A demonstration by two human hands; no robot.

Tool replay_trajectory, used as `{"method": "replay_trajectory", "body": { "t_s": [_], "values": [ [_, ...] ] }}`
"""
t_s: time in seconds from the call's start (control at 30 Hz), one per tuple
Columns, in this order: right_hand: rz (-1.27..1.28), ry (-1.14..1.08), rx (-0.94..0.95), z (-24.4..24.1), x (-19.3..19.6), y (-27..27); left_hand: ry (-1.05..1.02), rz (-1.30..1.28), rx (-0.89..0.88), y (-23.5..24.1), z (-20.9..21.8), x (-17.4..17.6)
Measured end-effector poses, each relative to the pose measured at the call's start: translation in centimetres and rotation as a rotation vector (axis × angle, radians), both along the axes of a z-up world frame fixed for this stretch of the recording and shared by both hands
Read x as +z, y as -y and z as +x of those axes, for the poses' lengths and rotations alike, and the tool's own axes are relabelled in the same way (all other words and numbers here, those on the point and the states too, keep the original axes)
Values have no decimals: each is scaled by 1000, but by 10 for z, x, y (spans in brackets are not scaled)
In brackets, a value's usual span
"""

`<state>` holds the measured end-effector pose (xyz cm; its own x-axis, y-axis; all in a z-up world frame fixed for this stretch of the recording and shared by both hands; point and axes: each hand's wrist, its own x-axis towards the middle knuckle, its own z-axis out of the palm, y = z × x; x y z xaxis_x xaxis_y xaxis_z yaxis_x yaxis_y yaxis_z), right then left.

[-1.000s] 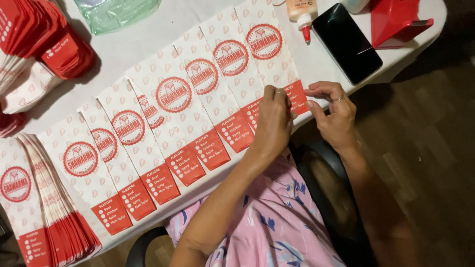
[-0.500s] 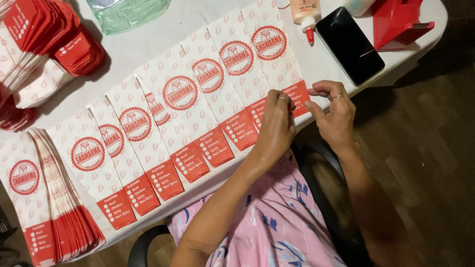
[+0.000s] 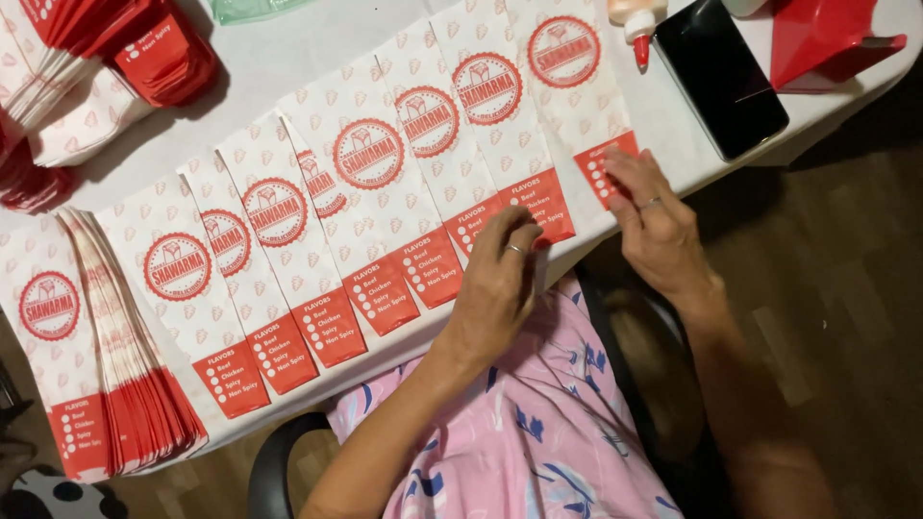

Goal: Applying glue and folding the bottom flaps of paper shawarma bags to seal them.

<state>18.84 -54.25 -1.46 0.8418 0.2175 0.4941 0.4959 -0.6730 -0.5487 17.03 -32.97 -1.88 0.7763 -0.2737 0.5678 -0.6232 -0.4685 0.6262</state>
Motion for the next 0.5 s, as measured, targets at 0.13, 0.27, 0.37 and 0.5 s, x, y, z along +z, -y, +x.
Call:
{"method": "replay_trajectory", "body": {
  "t_s": [0.13,0.27,0.37,0.5],
  "values": [
    [2,3,53,-6,-3,-9,4,46,23,-1,-4,-7],
    [48,-67,211,-9,-3,-19,-19,102,54,2,-3,-8],
    [85,-63,249,-8,-5,-16,-18,99,66,3,-4,-9],
    [105,-21,276,-8,-5,-10,-17,74,36,5,-8,-9]
  ]
}}
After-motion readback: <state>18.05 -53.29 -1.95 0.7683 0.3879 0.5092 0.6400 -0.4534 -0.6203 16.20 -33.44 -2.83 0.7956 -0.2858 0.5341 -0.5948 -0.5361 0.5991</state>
